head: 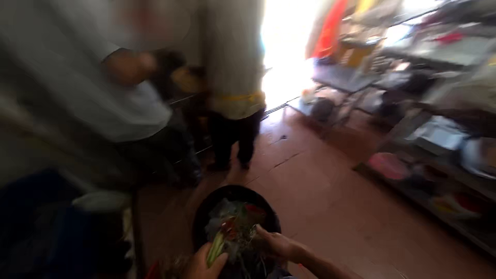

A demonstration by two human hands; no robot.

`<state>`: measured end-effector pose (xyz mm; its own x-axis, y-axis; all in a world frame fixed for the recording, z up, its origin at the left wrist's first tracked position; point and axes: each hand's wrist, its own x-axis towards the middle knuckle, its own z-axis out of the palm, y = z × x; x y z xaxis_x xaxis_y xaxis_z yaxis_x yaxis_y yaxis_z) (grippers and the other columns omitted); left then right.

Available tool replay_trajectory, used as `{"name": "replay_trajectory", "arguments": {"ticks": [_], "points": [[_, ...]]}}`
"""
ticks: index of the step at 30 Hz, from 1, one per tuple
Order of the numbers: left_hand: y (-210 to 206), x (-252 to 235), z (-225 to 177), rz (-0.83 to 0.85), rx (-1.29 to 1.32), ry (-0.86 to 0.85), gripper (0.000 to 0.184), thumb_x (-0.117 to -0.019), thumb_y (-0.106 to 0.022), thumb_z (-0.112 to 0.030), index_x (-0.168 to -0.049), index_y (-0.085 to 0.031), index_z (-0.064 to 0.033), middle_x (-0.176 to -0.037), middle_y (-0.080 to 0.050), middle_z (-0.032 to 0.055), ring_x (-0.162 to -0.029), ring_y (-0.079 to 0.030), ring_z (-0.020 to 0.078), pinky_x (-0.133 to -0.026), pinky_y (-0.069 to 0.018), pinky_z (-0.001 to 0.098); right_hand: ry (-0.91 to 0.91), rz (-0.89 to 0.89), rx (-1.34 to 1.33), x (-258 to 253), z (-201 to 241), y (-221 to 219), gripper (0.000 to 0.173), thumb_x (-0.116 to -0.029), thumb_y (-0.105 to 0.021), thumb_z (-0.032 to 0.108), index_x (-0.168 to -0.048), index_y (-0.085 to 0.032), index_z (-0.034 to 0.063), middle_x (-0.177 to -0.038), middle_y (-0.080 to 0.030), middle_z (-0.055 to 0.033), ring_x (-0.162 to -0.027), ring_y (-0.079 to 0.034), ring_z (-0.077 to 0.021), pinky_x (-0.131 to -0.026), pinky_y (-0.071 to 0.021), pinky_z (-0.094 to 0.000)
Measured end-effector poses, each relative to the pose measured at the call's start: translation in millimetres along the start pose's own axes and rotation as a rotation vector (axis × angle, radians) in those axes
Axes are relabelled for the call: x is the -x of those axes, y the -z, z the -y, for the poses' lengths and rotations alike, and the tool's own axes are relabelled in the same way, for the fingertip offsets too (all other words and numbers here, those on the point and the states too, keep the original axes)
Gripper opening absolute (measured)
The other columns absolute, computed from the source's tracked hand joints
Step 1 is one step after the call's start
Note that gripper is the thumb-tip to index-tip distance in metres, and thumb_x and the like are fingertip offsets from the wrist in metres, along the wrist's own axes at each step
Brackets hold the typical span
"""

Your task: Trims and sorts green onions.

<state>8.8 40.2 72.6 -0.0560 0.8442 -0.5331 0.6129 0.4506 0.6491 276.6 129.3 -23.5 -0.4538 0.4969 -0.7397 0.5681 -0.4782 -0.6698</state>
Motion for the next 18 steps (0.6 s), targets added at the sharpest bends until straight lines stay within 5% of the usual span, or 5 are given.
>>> {"name": "replay_trajectory", "arguments": {"ticks": [3,7,9,13,18], "points": [[-13.7,-0.3,2.8,0.052,0.299,-0.023,0.043,-0.0995,-0.06,-0.045,-0.12,-0.063,-0.0064,-0.076,-0.061,0.0039,-0.061,-0.058,0.0151,-0.059,-0.0527,0.0357,-0.039,-0.175,0.424,-29.9,3.0,-0.8,0.065,-0.1078,-0.03,0.055,-0.132,-0.064,0.0064,-0.128,-0.066,-0.0233,-0.12,-0.063,-0.0402,-0.1,-0.0457,-0.0649],[-32.0,-1.2,5.9,0.092,0.725,-0.127,0.04,-0.1099,-0.033,-0.031,-0.121,-0.06,-0.003,-0.067,-0.056,-0.0028,-0.052,-0.051,0.0064,-0.049,-0.0463,0.0219,-0.021,-0.268,0.576,-38.9,3.8,-0.6,0.061,-0.093,-0.065,0.047,-0.147,-0.056,0.0196,-0.146,-0.052,-0.0249,-0.132,-0.052,-0.0457,-0.104,-0.0433,-0.0666],[-36.7,-1.4,6.8,0.087,0.833,-0.137,0.036,-0.1092,-0.036,-0.028,-0.122,-0.058,-0.0027,-0.069,-0.056,-0.0021,-0.052,-0.052,0.0062,-0.049,-0.0462,0.0208,0.129,-0.315,0.45,-35.0,3.3,-1.7,0.054,-0.0936,-0.065,0.039,-0.142,-0.06,0.0148,-0.133,-0.062,-0.0209,-0.121,-0.061,-0.0367,-0.101,-0.0487,-0.0576],[-44.6,-2.3,10.7,0.037,0.855,-0.143,0.046,-0.0918,-0.067,-0.024,-0.13,-0.048,-0.006,-0.083,-0.062,0.0015,-0.056,-0.055,0.0083,-0.05,-0.0497,0.0237,0.43,-0.23,-0.114,0.3,31.1,-23.2,0.043,-0.0987,-0.059,0.047,-0.121,-0.067,0.0113,-0.078,-0.061,0.0029,-0.058,-0.053,-0.008,-0.053,-0.0473,-0.028],[-49.3,-1.0,4.2,0.141,0.854,-0.196,0.032,-0.097,-0.057,-0.016,-0.124,-0.048,-0.0029,-0.085,-0.066,0.0061,-0.062,-0.065,0.0152,-0.057,-0.0583,0.0293,0.492,-0.154,-0.276,28.4,70.7,-52.4,0.028,-0.0945,-0.069,0.039,-0.094,-0.066,0.0118,-0.068,-0.059,0.0071,-0.053,-0.051,-0.0034,-0.05,-0.0449,-0.0223]]}}
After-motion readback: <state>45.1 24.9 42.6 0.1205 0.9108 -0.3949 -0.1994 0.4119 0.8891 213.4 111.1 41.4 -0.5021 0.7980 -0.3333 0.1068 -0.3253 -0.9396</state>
